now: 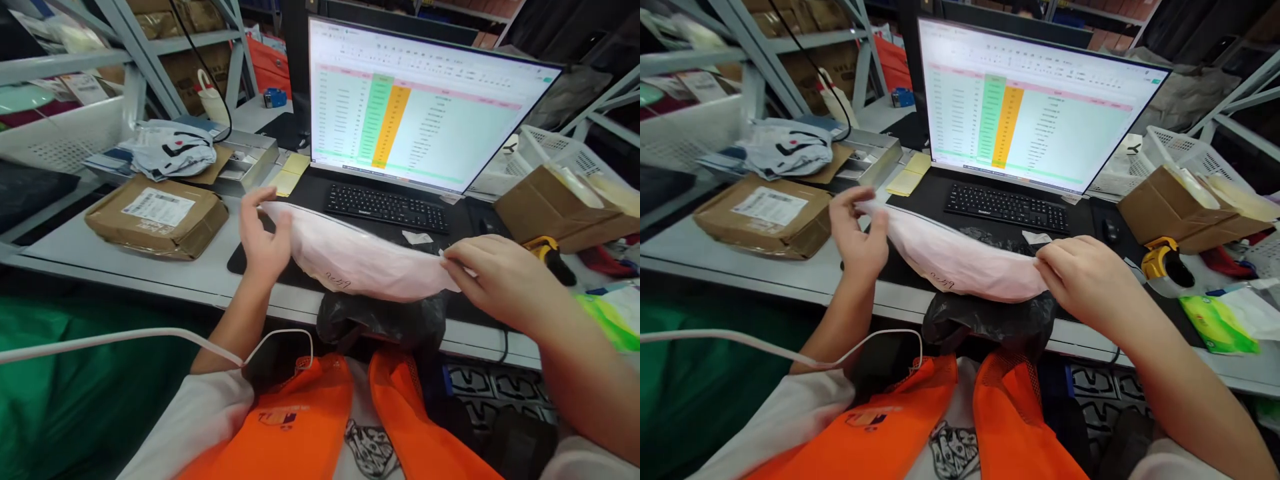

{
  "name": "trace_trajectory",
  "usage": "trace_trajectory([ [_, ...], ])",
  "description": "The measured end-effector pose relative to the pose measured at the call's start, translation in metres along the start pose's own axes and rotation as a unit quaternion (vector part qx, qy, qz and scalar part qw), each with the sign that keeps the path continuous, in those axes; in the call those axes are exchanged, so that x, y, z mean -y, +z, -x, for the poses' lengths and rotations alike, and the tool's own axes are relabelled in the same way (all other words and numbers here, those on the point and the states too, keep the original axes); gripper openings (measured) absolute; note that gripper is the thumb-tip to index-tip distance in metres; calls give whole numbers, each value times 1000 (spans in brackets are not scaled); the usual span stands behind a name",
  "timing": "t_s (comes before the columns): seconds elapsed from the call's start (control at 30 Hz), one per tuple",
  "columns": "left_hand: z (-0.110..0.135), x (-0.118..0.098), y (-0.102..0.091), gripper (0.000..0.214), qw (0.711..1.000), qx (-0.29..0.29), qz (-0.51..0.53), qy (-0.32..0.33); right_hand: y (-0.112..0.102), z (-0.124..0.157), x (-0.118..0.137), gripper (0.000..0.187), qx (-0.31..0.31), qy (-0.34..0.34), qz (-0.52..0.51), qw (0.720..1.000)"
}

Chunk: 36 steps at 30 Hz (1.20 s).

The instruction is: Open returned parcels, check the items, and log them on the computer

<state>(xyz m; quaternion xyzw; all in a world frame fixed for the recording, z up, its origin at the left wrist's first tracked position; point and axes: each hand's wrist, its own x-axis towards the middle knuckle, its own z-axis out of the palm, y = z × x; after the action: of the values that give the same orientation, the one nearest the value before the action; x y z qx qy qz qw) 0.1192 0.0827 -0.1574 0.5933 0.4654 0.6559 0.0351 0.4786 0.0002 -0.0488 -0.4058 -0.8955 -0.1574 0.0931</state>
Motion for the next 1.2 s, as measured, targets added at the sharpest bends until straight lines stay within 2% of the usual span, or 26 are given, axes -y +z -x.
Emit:
trace_trajectory([
  [0.1, 12, -22, 7, 39, 994, 50, -31, 93, 3, -9, 21, 21, -19, -26, -31, 999],
  [0.2, 27, -30, 10, 32, 989, 98, -7, 113, 2, -28, 45, 30, -14, -87, -61, 994],
  [0.3, 44, -21, 11, 38, 994, 84, 1, 71, 0, -45, 65, 25, 14, -136, -90, 986],
  [0.37, 54, -13, 10, 45, 996, 66, -27, 63, 0, -54, 75, 29, 44, -147, -102, 983],
  [0.43, 60, -9, 8, 52, 994, 52, -43, 88, 1, -61, 83, 33, 77, -146, -108, 980],
  [0.53, 62, -13, 3, 59, 988, 61, -56, 127, 3, -67, 89, 29, 120, -153, -107, 975],
  [0.67, 59, -26, -7, 58, 983, 108, -91, 113, 2, -72, 85, 32, 116, -153, -95, 977],
  [0.8, 64, -28, -26, 53, 980, 160, -62, 102, 1, -80, 62, 34, 90, -104, -55, 989],
  [0.9, 72, -23, -43, 50, 963, 189, -43, 185, 4, -85, 38, 36, 37, -41, 2, 998],
  [0.97, 74, -22, -53, 41, 938, 201, -33, 279, 8, -86, 27, 38, 0, -9, 27, 1000],
  [1.03, 71, -27, -60, 33, 912, 239, -45, 331, 11, -86, 21, 39, -18, -2, 33, 999],
  [1.1, 62, -37, -64, 24, 896, 316, -90, 299, 12, -83, 23, 40, -24, -16, 30, 999],
  [1.2, 50, -54, -66, 11, 870, 429, -142, 196, 11, -77, 33, 40, -27, -43, 29, 998],
])
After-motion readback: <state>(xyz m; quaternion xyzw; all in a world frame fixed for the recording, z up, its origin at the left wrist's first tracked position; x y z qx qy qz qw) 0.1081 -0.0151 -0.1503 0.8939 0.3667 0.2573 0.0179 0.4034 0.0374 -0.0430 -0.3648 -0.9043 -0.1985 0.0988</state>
